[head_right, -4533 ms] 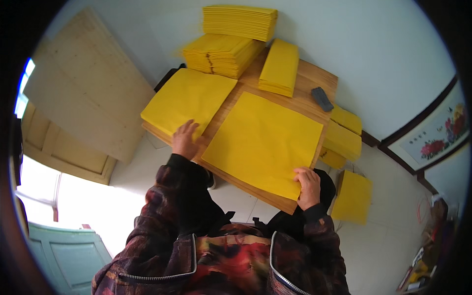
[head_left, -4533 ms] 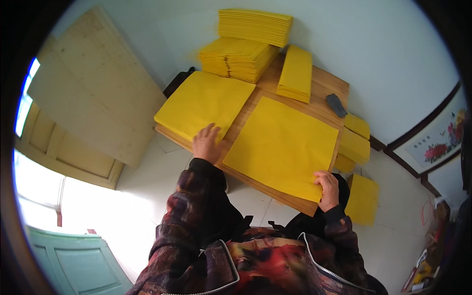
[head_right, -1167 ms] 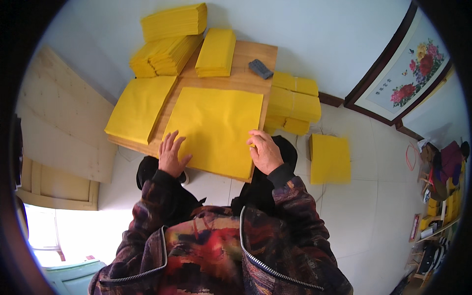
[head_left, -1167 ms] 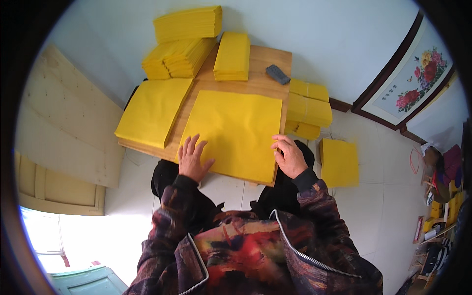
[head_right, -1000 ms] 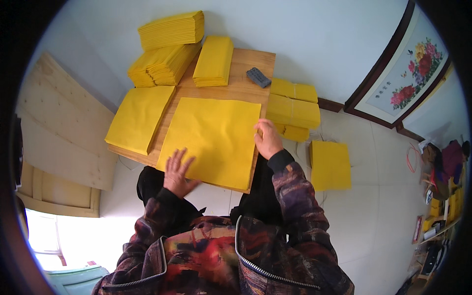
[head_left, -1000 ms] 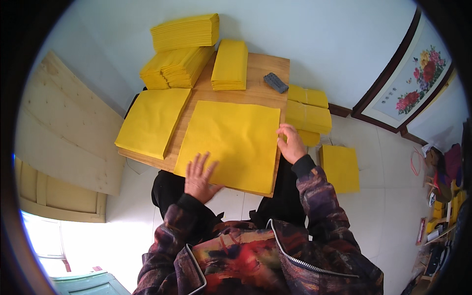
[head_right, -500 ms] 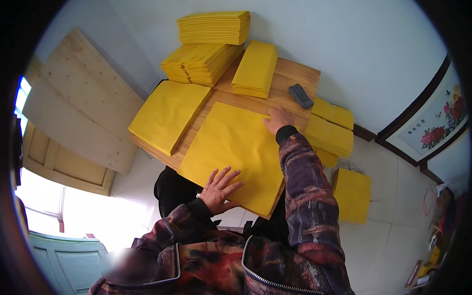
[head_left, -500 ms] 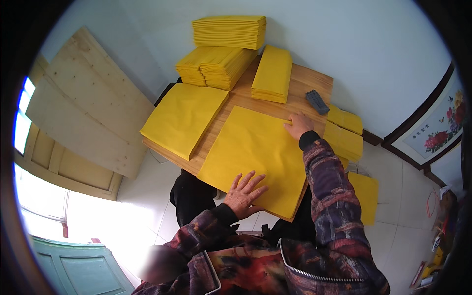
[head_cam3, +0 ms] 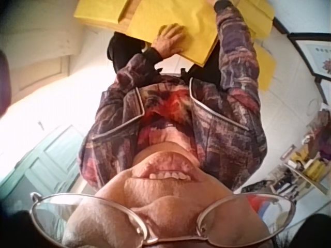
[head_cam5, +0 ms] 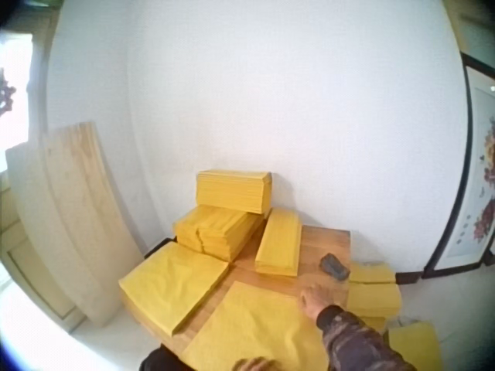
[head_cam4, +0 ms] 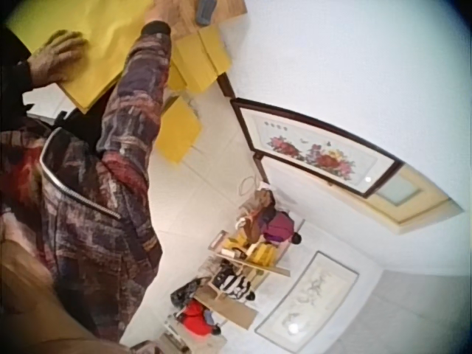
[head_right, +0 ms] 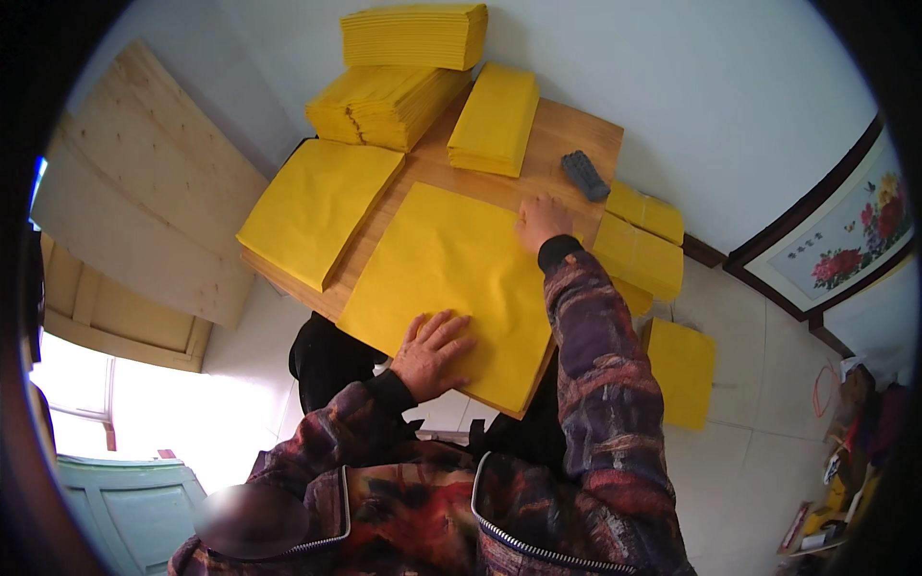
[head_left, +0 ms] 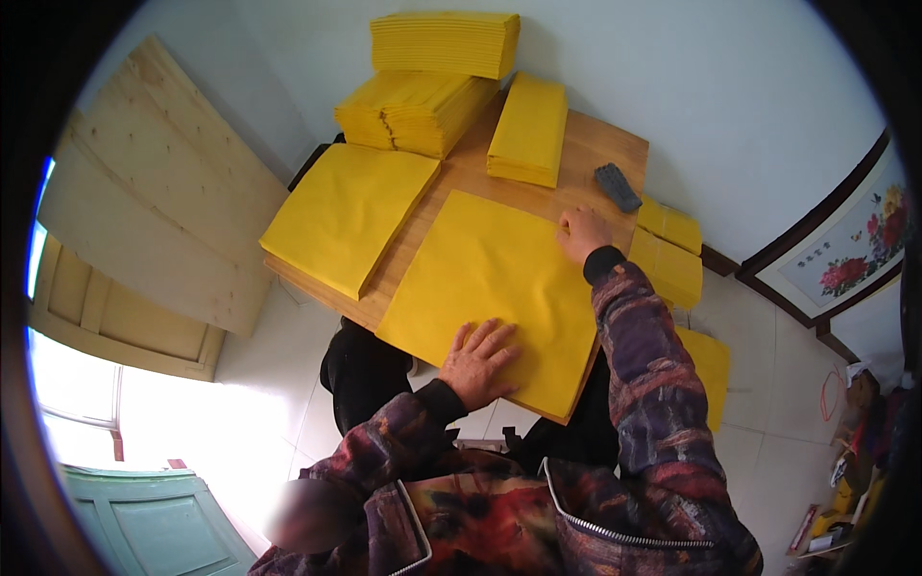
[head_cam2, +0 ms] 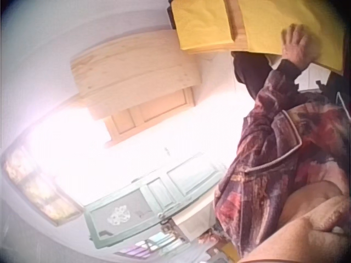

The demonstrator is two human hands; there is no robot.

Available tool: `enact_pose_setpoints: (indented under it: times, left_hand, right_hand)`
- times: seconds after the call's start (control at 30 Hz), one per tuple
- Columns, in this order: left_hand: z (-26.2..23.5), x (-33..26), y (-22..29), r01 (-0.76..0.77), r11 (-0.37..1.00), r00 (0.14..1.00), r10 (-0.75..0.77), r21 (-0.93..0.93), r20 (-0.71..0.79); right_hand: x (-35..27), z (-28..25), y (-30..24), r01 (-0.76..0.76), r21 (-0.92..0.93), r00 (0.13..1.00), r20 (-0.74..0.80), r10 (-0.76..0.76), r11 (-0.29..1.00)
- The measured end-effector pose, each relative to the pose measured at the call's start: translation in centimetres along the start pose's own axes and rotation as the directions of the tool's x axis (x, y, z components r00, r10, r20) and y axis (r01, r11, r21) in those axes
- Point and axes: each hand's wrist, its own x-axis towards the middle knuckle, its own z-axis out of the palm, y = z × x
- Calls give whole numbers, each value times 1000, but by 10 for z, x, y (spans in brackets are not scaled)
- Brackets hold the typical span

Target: The person folds yellow paper sheets on a wooden table, aligning edges and pressing creases by hand. They repeatedly fold each sheet in half and stack the finished pieces on the table.

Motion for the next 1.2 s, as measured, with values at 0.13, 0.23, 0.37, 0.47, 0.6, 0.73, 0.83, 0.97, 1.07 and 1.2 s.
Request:
enact_pose_setpoints:
  times: [0.13, 0.23, 0.37, 0.47, 0.6, 0.73, 0.83, 0.97, 1.07, 1.2]
  left_hand:
    - [8, 1, -5, 8, 999, 999, -10, -42, -37]
    - [9, -4, -11, 13, 999, 994, -18, -46, -110]
    - [-2, -12, -29, 103, 995, 986, -100, 10, -131]
    - [-6, -15, -38, 175, 981, 976, -162, 81, -143]
    - [-1, -15, -40, 172, 977, 970, -146, 123, -195]
    - [-1, -15, -41, 182, 977, 968, -158, 111, -194]
    - [-4, -15, -43, 170, 985, 968, -161, 32, -191]
    - [-14, -24, -54, 255, 967, 933, -250, -13, -258]
    - [-25, -30, -74, 352, 935, 873, -347, -50, -343]
    - [-29, -36, -103, 590, 805, 720, -560, -63, -409]
  right_hand:
    - [1, -1, 0, 7, 22, 998, -70, -5, 1000]
    - [-29, -11, -4, 289, 217, 934, -276, -225, 932]
    - [-97, -33, -26, 420, 335, 901, -40, -433, 843]
    - [-145, -37, -42, 378, 331, 898, 98, -430, 865]
    - [-151, -27, -38, 271, 169, 947, 130, -294, 948]
    - [-155, -18, -18, 219, 244, 973, -122, -194, 945]
    - [-176, -16, -7, 214, 432, 938, -340, -62, 876]
    - [-213, -20, 0, -87, 735, 963, -112, 246, 672]
    - [-241, -20, -10, -135, 678, 954, -107, 279, 722]
    - [-255, -17, -26, -103, 566, 959, -163, 234, 818]
